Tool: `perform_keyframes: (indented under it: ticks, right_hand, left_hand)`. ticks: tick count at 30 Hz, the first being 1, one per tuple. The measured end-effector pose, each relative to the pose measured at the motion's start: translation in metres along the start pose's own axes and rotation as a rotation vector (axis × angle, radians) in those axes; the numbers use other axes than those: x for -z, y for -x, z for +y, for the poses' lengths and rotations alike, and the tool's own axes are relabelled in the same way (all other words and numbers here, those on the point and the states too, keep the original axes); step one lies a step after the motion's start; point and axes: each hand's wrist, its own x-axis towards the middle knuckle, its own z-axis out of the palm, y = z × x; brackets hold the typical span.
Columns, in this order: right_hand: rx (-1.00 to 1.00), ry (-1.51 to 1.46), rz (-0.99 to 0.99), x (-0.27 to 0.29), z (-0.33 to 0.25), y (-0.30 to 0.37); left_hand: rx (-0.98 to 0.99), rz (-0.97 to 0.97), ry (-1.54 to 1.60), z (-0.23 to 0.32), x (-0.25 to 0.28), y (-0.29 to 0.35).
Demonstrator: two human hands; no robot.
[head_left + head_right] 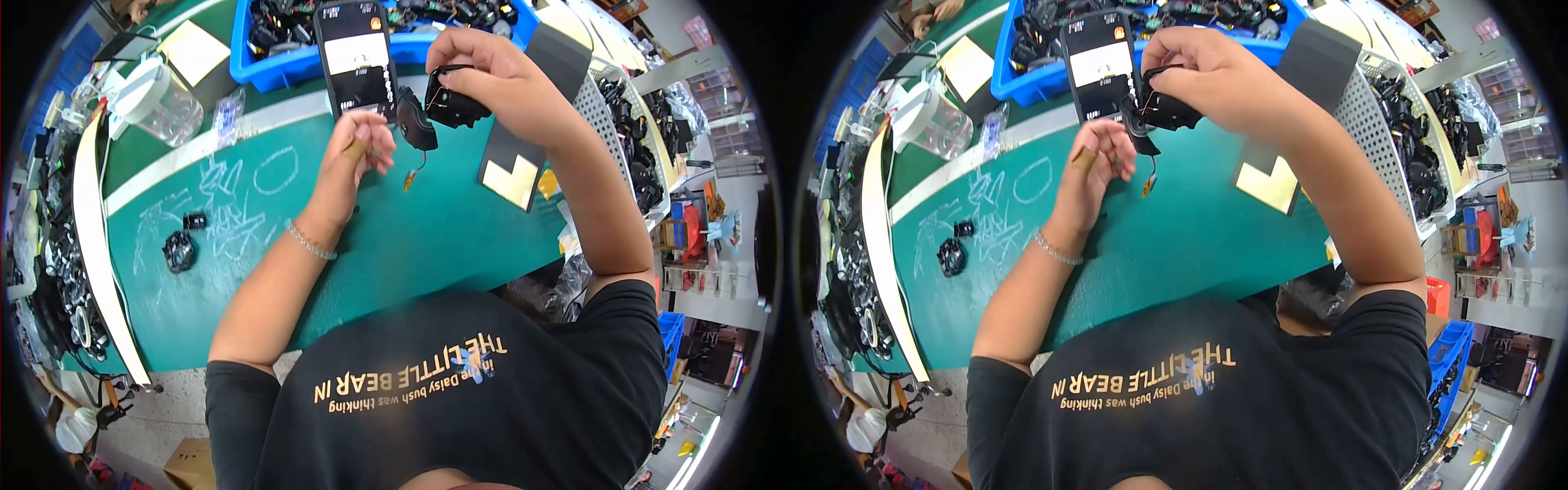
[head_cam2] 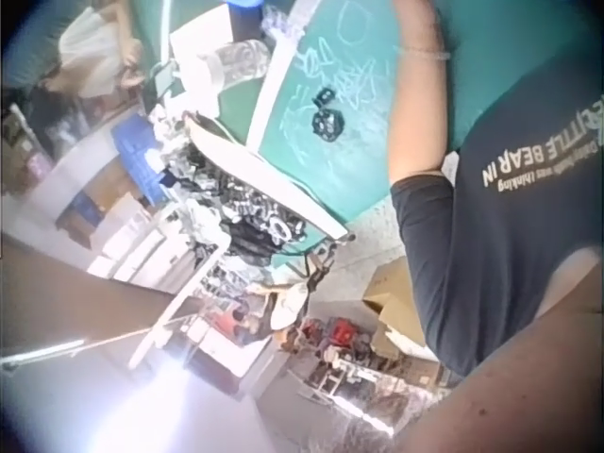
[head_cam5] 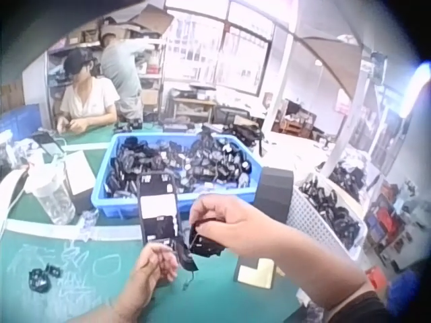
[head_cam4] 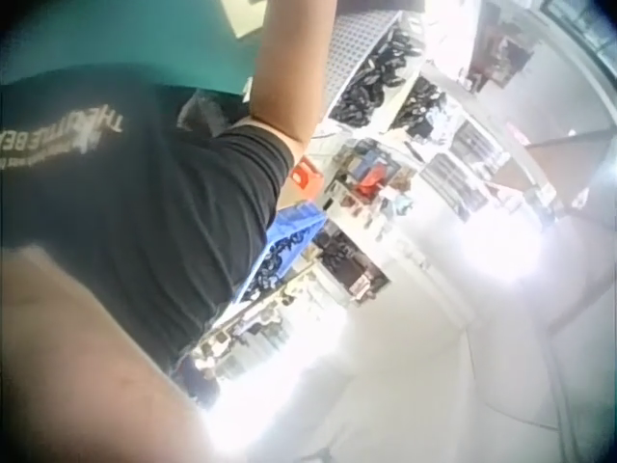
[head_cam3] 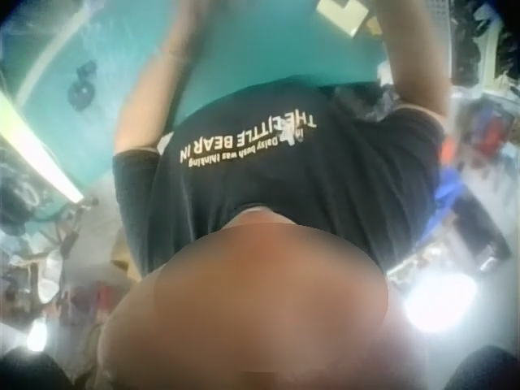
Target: The person assembles a handheld electronic device by hand, connecting internal wires and a battery into its plastic casing and circuit board.
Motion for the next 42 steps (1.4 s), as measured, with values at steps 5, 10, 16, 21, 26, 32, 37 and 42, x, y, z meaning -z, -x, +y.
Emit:
perform_keyframes:
  ticks: [5,10,16,21,26,32,37,42]
  right_hand:
    - [0.194,0.549,0.277,-0.034,0.011,0.017]
    - [0.459,0.538,0.409,-0.061,0.028,0.023]
    - [0.743,0.437,0.404,-0.079,0.050,0.028]
    - [0.764,0.462,0.361,-0.070,0.049,0.027]
    - [0.667,0.436,0.397,-0.069,0.025,0.028]
    - [0.727,0.386,0.347,-0.060,0.054,0.031]
    - [0.718,0.391,0.394,-0.060,0.064,0.034]
    - [0.709,0.361,0.439,-0.062,0.067,0.036]
  left_hand:
    - [-0.073,0.030,-0.174,0.007,-0.009,0.009]
    - [0.078,-0.041,-0.079,0.017,-0.020,0.014]
    - [0.337,-0.312,0.405,0.018,-0.013,0.008]
    - [0.339,-0.413,0.385,0.014,-0.002,0.005]
    - [0.319,-0.448,0.465,0.007,0.003,0.002]
    - [0.307,-0.312,0.404,0.009,-0.011,0.005]
    - [0.290,-0.301,0.405,0.007,-0.012,0.005]
    - [0.301,-0.274,0.410,0.008,-0.010,0.006]
